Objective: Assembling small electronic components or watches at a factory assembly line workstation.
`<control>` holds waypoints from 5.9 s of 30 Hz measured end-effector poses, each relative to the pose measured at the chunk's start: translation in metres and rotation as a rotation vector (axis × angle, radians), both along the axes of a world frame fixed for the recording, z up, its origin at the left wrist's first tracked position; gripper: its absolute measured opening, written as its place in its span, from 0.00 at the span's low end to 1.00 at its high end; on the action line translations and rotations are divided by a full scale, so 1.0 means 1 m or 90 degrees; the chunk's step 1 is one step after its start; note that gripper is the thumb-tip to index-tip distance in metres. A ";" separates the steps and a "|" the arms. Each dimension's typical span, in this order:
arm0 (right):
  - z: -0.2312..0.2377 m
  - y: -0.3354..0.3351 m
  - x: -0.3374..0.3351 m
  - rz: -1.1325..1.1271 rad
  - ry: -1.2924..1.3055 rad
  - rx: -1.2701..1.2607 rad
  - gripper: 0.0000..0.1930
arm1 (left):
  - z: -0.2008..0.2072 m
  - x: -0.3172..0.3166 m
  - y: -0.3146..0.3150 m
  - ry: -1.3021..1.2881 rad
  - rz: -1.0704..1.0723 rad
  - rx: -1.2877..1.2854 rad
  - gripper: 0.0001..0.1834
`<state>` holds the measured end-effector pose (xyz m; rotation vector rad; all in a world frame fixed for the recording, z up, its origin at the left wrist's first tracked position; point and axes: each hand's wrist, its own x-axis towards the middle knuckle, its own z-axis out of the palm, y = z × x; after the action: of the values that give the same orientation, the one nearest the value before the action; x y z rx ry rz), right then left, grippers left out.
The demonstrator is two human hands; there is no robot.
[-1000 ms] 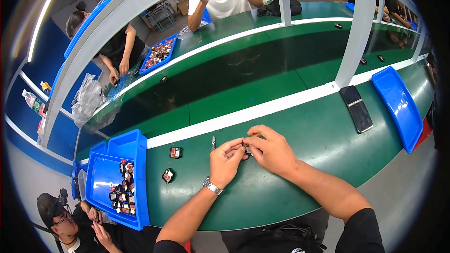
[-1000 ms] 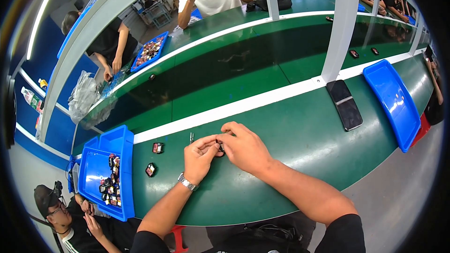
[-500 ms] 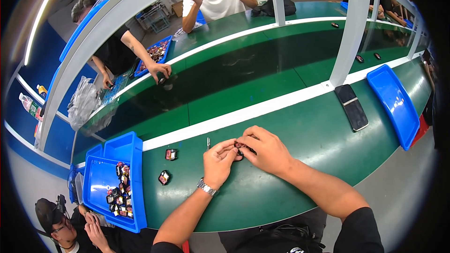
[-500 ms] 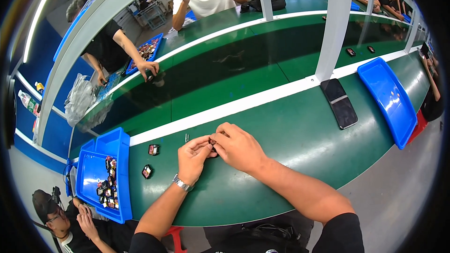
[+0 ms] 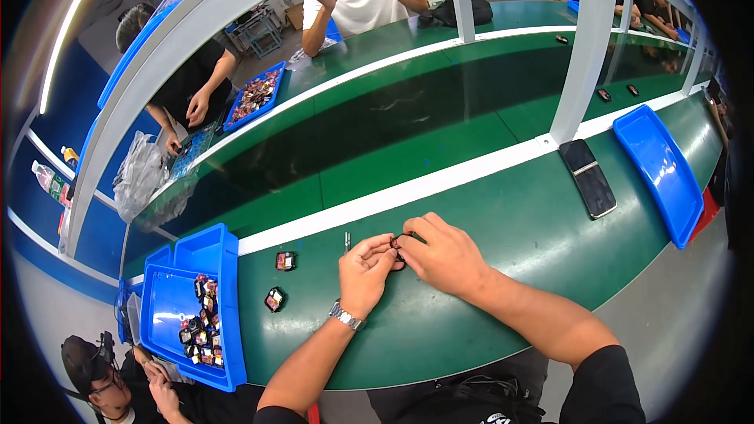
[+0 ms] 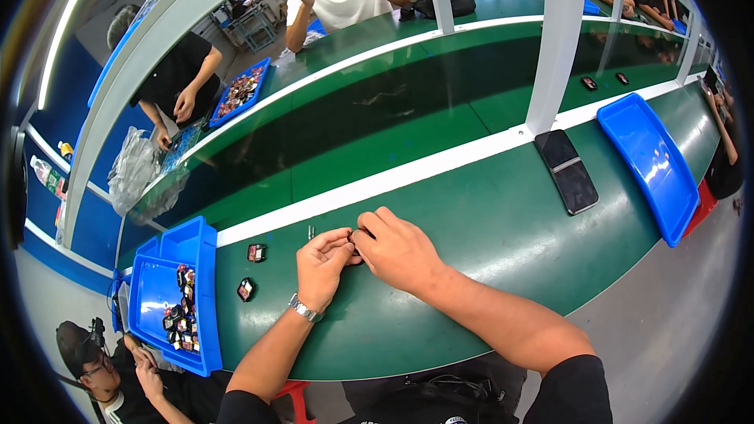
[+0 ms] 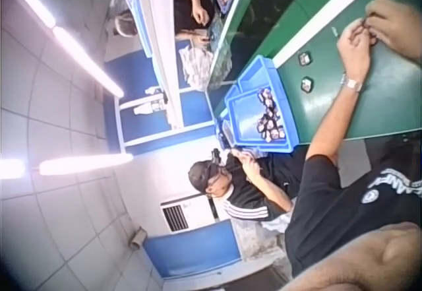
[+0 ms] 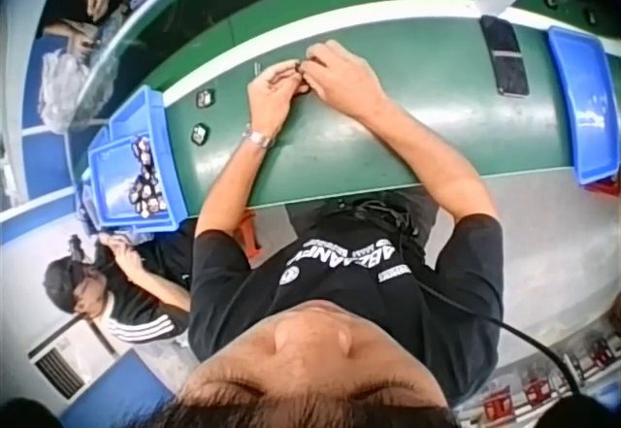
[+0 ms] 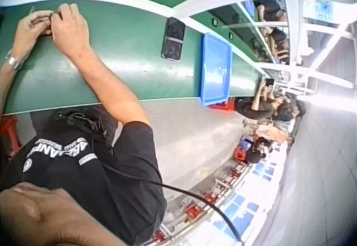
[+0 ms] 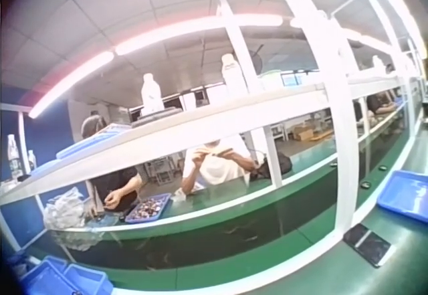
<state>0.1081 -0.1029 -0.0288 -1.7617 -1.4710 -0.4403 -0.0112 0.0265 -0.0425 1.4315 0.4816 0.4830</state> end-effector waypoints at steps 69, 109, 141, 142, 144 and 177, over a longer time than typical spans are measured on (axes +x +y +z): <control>-0.005 0.010 -0.016 0.071 0.352 0.074 0.10 | -0.004 -0.002 -0.005 0.037 0.087 0.133 0.12; 0.002 -0.007 -0.002 0.086 0.643 -0.051 0.15 | 0.000 -0.002 -0.005 0.032 0.041 0.068 0.16; -0.011 0.047 0.152 -0.159 0.846 0.194 0.13 | -0.003 -0.003 0.009 -0.018 -0.012 0.069 0.14; -0.011 0.055 0.163 -0.211 0.837 0.211 0.13 | -0.004 -0.005 0.011 -0.018 -0.008 0.072 0.13; -0.008 0.059 0.175 -0.294 0.806 0.192 0.12 | -0.005 -0.006 0.012 -0.022 -0.019 0.070 0.12; -0.007 0.014 0.036 -0.038 0.403 -0.047 0.05 | 0.030 -0.131 0.097 0.208 0.294 0.607 0.12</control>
<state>0.1442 -0.0886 -0.0363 -1.7812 -0.9913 0.1448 -0.1423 0.1231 -0.0126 2.3477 0.9252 0.9288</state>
